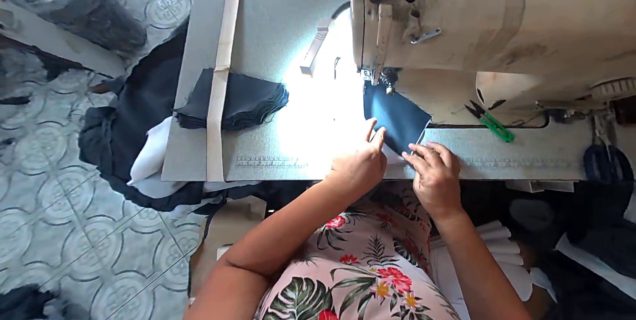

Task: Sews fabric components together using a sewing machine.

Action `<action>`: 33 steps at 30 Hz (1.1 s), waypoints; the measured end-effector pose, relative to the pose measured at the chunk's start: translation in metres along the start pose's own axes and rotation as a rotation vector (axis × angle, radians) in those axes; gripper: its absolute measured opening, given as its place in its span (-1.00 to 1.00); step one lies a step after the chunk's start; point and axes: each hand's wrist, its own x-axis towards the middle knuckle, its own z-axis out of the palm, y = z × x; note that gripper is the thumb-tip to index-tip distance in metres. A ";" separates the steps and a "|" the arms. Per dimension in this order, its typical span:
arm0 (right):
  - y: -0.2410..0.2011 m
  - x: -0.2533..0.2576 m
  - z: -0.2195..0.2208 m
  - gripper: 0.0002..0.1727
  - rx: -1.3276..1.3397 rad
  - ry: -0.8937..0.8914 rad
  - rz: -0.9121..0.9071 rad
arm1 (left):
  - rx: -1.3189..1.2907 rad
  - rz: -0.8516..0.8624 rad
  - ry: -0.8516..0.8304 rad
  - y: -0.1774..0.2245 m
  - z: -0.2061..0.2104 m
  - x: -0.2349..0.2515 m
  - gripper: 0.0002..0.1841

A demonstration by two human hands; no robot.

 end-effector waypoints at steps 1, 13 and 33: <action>0.000 0.000 0.000 -0.62 -0.006 -0.003 -0.009 | 0.038 -0.052 -0.031 0.003 -0.001 0.003 -0.55; -0.019 0.007 0.004 -0.62 -0.069 -0.026 -0.007 | 0.090 -0.074 -0.127 -0.013 -0.004 0.015 -0.50; -0.079 0.061 0.052 -0.73 -0.220 -0.019 0.040 | 0.164 0.083 0.001 -0.050 -0.010 0.011 -0.71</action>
